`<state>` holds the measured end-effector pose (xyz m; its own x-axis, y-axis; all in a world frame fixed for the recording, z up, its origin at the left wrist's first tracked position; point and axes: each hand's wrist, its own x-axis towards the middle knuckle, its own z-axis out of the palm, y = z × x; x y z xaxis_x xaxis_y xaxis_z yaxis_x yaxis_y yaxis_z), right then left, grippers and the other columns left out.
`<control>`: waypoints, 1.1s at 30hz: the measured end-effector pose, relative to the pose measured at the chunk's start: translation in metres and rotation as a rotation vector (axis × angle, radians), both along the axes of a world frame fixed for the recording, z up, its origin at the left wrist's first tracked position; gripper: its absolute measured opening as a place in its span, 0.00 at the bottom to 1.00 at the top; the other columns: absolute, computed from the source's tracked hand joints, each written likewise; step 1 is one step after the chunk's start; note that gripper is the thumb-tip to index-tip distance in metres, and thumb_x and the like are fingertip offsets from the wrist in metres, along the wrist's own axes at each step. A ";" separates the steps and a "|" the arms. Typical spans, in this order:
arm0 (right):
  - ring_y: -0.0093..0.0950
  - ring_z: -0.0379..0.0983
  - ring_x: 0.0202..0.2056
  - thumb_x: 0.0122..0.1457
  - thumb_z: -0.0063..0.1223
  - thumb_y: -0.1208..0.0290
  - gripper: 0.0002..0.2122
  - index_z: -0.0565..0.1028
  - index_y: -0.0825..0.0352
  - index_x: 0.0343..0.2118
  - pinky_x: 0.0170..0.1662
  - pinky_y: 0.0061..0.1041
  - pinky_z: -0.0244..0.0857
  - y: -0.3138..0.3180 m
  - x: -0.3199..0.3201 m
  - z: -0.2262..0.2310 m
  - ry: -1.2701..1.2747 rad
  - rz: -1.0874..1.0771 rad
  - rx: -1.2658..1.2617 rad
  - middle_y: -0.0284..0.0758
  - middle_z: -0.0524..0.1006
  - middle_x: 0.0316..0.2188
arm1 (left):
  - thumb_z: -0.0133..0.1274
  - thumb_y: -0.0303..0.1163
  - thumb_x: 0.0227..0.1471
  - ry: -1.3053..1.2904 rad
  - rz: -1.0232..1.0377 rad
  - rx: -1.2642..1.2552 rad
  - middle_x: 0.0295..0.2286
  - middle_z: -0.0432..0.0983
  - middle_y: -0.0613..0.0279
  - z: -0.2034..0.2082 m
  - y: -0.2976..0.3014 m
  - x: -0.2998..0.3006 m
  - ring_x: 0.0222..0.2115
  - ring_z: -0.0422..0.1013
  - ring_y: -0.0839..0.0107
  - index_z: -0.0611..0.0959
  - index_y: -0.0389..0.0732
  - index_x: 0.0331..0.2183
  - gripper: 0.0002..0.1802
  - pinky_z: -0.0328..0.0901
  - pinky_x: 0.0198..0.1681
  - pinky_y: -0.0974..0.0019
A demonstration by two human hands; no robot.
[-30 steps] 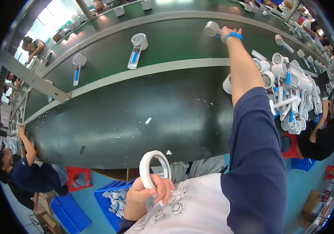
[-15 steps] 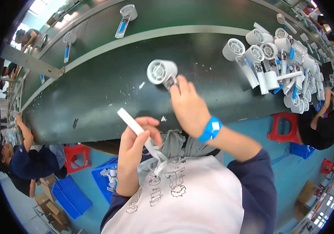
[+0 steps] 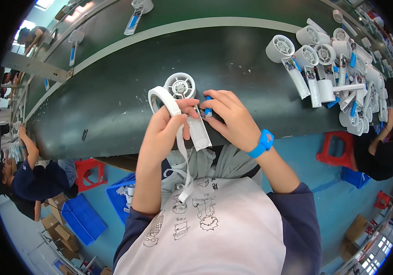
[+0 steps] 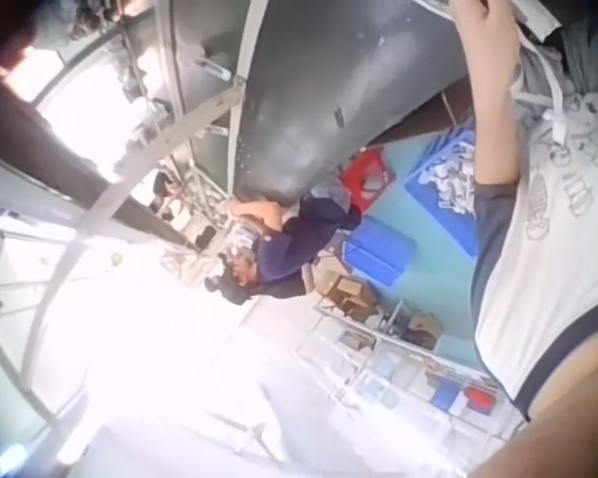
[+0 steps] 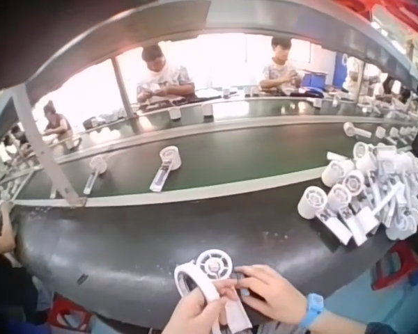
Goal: The person assembles small portable fans by applying tape from a roll to the battery, pressing the battery into the fan casing, and placing the assembled fan units onto the conveyor belt.
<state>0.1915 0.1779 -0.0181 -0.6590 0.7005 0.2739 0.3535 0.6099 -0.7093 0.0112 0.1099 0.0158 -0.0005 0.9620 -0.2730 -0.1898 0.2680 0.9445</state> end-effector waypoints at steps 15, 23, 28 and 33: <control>0.14 0.61 0.18 0.65 0.41 0.67 0.13 0.70 0.73 0.43 0.19 0.13 0.54 -0.042 0.006 0.012 0.701 -0.253 -1.447 0.30 0.69 0.21 | 0.45 0.20 0.48 0.032 0.045 -0.020 0.47 0.70 0.58 0.003 -0.052 0.011 0.28 0.68 0.80 0.78 0.35 0.45 0.20 0.64 0.33 0.74; 0.15 0.56 0.09 0.67 0.35 0.66 0.07 0.63 0.63 0.37 0.10 0.16 0.45 -0.052 -0.007 0.025 0.615 -0.261 -1.491 0.27 0.63 0.13 | 0.45 0.21 0.47 -0.149 -0.047 -0.071 0.50 0.67 0.55 0.006 -0.045 0.011 0.30 0.68 0.79 0.79 0.36 0.45 0.21 0.65 0.34 0.74; 0.17 0.63 0.13 0.64 0.39 0.73 0.04 0.60 0.64 0.39 0.14 0.14 0.52 -0.057 0.004 0.036 0.373 -0.053 -1.298 0.30 0.68 0.15 | 0.44 0.21 0.46 -0.123 0.013 -0.054 0.42 0.70 0.55 0.007 -0.047 0.003 0.25 0.66 0.78 0.80 0.31 0.42 0.20 0.62 0.35 0.71; 0.17 0.67 0.18 0.60 0.40 0.79 0.08 0.57 0.65 0.39 0.21 0.14 0.59 -0.061 -0.002 0.043 0.251 -0.101 -1.184 0.35 0.73 0.19 | 0.44 0.21 0.45 -0.185 0.037 -0.069 0.47 0.69 0.51 0.009 -0.049 0.001 0.29 0.70 0.75 0.79 0.29 0.43 0.20 0.64 0.37 0.70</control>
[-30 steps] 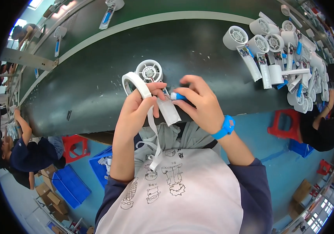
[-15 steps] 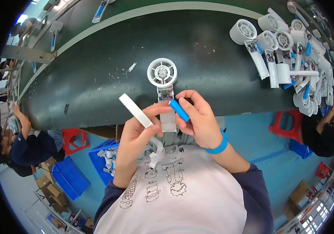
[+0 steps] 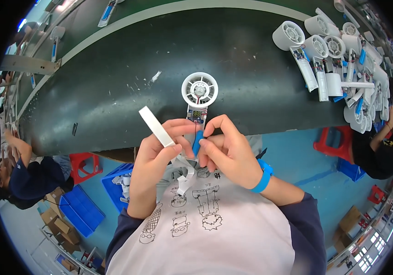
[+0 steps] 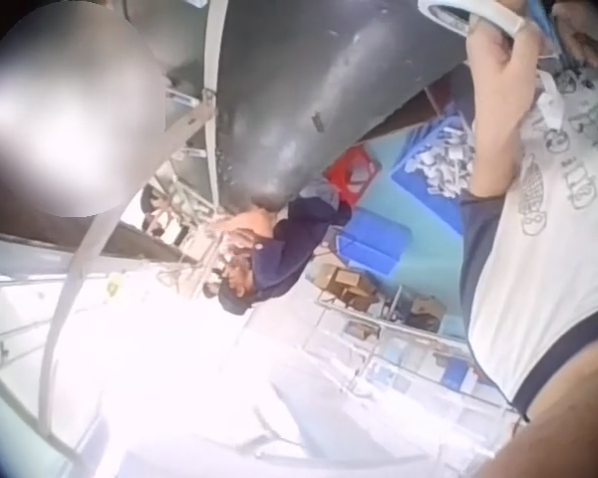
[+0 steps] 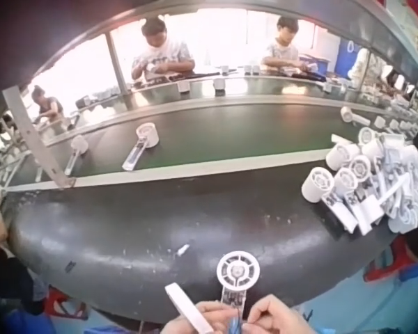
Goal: The person assembles small portable fans by applying tape from a roll to the battery, pressing the battery into the fan casing, and placing the assembled fan units onto the conveyor belt.
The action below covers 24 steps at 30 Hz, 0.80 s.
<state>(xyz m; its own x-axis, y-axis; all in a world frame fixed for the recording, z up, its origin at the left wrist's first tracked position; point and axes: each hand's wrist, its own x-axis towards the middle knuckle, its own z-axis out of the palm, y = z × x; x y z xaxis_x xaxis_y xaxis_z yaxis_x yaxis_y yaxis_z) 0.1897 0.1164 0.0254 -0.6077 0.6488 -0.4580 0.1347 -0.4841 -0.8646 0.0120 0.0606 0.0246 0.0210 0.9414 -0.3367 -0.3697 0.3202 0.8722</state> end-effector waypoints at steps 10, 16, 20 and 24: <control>0.17 0.66 0.22 0.52 0.56 0.78 0.08 0.69 0.70 0.33 0.26 0.18 0.61 -0.013 -0.014 -0.018 -0.413 -0.093 0.644 0.33 0.71 0.26 | 0.44 0.20 0.47 0.091 -0.067 -0.058 0.40 0.71 0.58 0.003 -0.019 -0.006 0.30 0.69 0.77 0.78 0.31 0.43 0.19 0.63 0.37 0.71; 0.18 0.72 0.29 0.58 0.50 0.79 0.03 0.74 0.73 0.34 0.30 0.17 0.65 -0.009 -0.004 -0.025 -0.118 -0.318 0.357 0.33 0.76 0.30 | 0.44 0.21 0.49 0.151 -0.082 -0.048 0.34 0.73 0.63 0.000 -0.020 -0.009 0.32 0.69 0.79 0.78 0.35 0.44 0.18 0.64 0.36 0.74; 0.18 0.72 0.29 0.59 0.51 0.78 0.05 0.75 0.74 0.35 0.31 0.17 0.66 -0.001 0.000 -0.027 0.041 -0.362 0.169 0.34 0.77 0.31 | 0.44 0.22 0.50 0.034 -0.148 -0.094 0.31 0.76 0.63 0.006 -0.017 -0.004 0.33 0.70 0.79 0.77 0.36 0.47 0.20 0.64 0.38 0.73; 0.18 0.72 0.28 0.57 0.52 0.81 0.04 0.77 0.74 0.33 0.31 0.16 0.67 -0.004 -0.007 -0.030 0.045 -0.435 0.253 0.34 0.76 0.32 | 0.44 0.22 0.51 0.032 -0.248 -0.126 0.32 0.76 0.61 0.008 -0.007 -0.004 0.34 0.71 0.78 0.77 0.36 0.47 0.20 0.65 0.39 0.73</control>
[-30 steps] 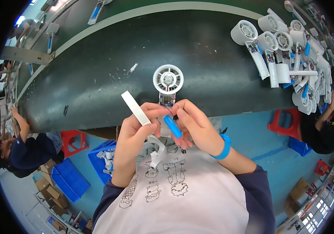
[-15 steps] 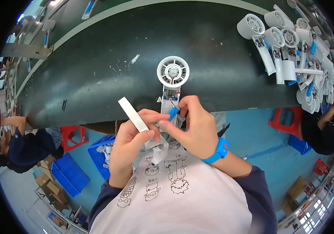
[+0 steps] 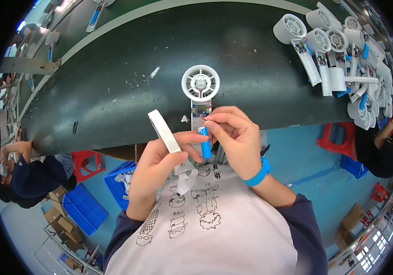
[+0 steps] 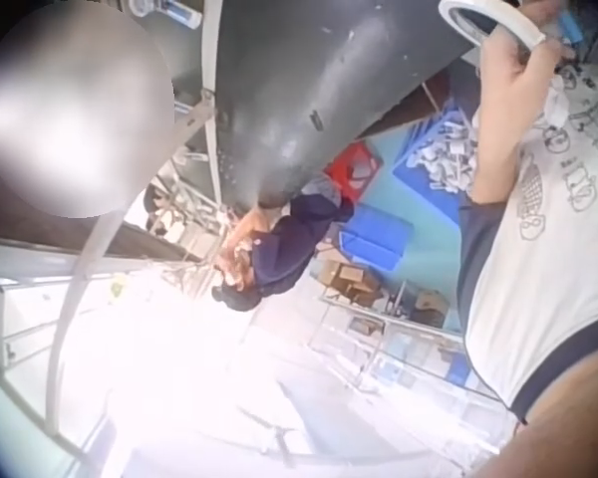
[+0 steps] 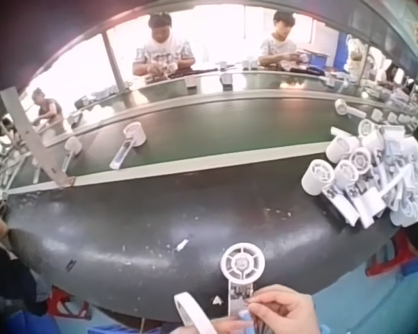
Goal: The person assembles small portable fans by applying tape from a roll to the battery, pressing the battery into the fan casing, and placing the assembled fan units onto the conveyor belt.
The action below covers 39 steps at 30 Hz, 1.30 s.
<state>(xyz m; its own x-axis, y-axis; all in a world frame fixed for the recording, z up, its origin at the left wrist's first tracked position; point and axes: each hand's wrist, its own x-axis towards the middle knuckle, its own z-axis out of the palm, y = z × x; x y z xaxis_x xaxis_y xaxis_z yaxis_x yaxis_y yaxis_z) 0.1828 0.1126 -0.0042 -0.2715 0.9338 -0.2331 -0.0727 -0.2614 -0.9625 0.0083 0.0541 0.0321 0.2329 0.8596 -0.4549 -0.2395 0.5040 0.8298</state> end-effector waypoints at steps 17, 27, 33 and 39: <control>0.32 0.70 0.41 0.41 0.62 0.80 0.24 0.72 0.69 0.46 0.42 0.28 0.66 0.026 0.022 0.030 -0.483 0.373 0.730 0.39 0.73 0.41 | 0.45 0.24 0.53 -0.039 -0.003 0.055 0.31 0.72 0.63 -0.011 -0.005 0.004 0.34 0.70 0.76 0.75 0.32 0.49 0.20 0.64 0.40 0.71; 0.27 0.72 0.35 0.38 0.67 0.77 0.32 0.68 0.72 0.51 0.41 0.25 0.66 0.032 0.026 0.018 -0.272 0.632 0.510 0.43 0.74 0.45 | 0.45 0.22 0.51 -0.200 0.124 -0.098 0.33 0.75 0.58 -0.003 -0.008 -0.001 0.36 0.73 0.73 0.74 0.30 0.43 0.15 0.67 0.41 0.69; 0.25 0.71 0.37 0.39 0.69 0.77 0.41 0.55 0.74 0.56 0.45 0.26 0.66 0.018 0.018 -0.009 0.324 0.470 0.212 0.52 0.71 0.48 | 0.45 0.22 0.50 -0.182 -0.184 -0.184 0.26 0.76 0.57 -0.010 -0.003 0.006 0.27 0.75 0.72 0.71 0.32 0.36 0.08 0.70 0.32 0.70; 0.27 0.71 0.39 0.38 0.69 0.80 0.39 0.57 0.70 0.54 0.45 0.27 0.66 0.024 0.014 -0.002 0.191 0.555 0.325 0.50 0.71 0.48 | 0.47 0.22 0.49 -0.014 -0.321 -0.058 0.23 0.76 0.59 -0.010 0.005 0.005 0.24 0.74 0.71 0.72 0.33 0.33 0.06 0.69 0.29 0.69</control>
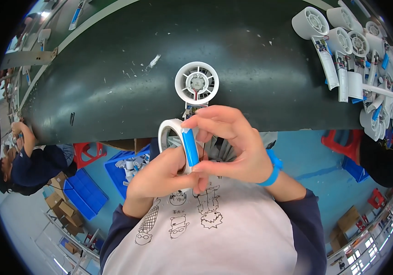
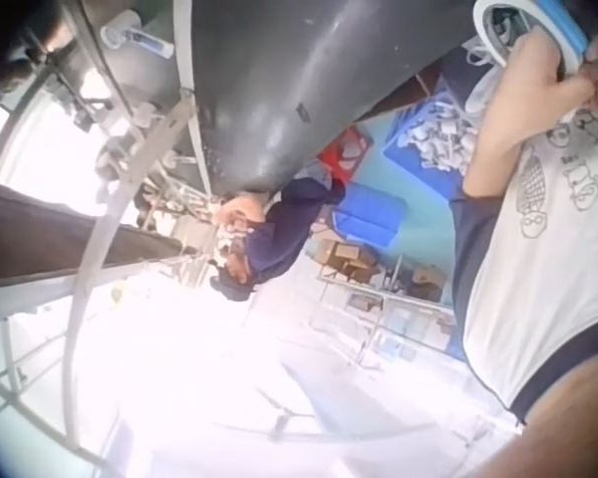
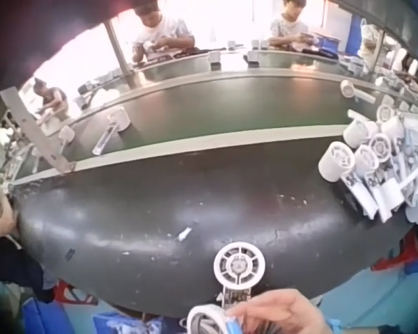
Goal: The person assembles small portable fans by applying tape from a roll to the battery, pressing the battery into the fan casing, and placing the assembled fan units onto the conveyor belt.
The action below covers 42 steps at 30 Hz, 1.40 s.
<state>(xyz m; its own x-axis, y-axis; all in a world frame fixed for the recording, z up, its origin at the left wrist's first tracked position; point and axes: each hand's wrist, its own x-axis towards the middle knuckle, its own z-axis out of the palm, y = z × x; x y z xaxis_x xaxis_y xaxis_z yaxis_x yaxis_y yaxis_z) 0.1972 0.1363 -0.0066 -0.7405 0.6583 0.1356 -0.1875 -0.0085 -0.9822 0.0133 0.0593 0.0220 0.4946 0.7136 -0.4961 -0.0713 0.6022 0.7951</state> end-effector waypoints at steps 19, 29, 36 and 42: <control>0.33 0.70 0.42 0.40 0.64 0.84 0.32 0.58 0.62 0.47 0.45 0.32 0.67 -0.057 -0.014 -0.034 -0.005 -0.406 0.435 0.55 0.69 0.48 | 0.38 0.21 0.49 0.100 0.157 -0.165 0.20 0.73 0.62 0.014 -0.024 0.001 0.21 0.70 0.77 0.72 0.34 0.35 0.10 0.64 0.23 0.74; 0.33 0.73 0.38 0.45 0.53 0.84 0.28 0.52 0.66 0.48 0.46 0.28 0.65 -0.052 0.003 -0.007 0.122 -0.478 -0.237 0.61 0.66 0.50 | 0.42 0.16 0.49 -0.201 0.403 -0.029 0.56 0.56 0.47 -0.011 -0.046 0.008 0.57 0.57 0.64 0.72 0.32 0.48 0.22 0.57 0.58 0.61; 0.23 0.68 0.28 0.39 0.61 0.83 0.27 0.64 0.66 0.46 0.38 0.23 0.59 -0.032 0.024 0.021 -0.475 -0.189 0.475 0.48 0.74 0.48 | 0.40 0.14 0.48 -0.291 0.374 0.046 0.55 0.59 0.50 -0.027 -0.048 0.016 0.55 0.60 0.64 0.74 0.31 0.44 0.20 0.54 0.60 0.60; 0.24 0.68 0.28 0.37 0.63 0.81 0.22 0.71 0.65 0.40 0.35 0.22 0.57 -0.027 0.017 0.022 -0.584 -0.123 0.619 0.39 0.74 0.49 | 0.39 0.13 0.47 -0.294 0.373 0.024 0.53 0.61 0.51 -0.025 -0.049 0.014 0.54 0.61 0.65 0.75 0.30 0.42 0.18 0.54 0.60 0.61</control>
<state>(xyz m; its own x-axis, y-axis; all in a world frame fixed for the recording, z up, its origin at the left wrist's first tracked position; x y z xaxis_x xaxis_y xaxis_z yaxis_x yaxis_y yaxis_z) 0.2140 0.1095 0.0151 -0.7315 0.6719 0.1165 0.3851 0.5480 -0.7425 0.0278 0.0104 -0.0033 0.3194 0.8788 -0.3546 -0.5030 0.4744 0.7225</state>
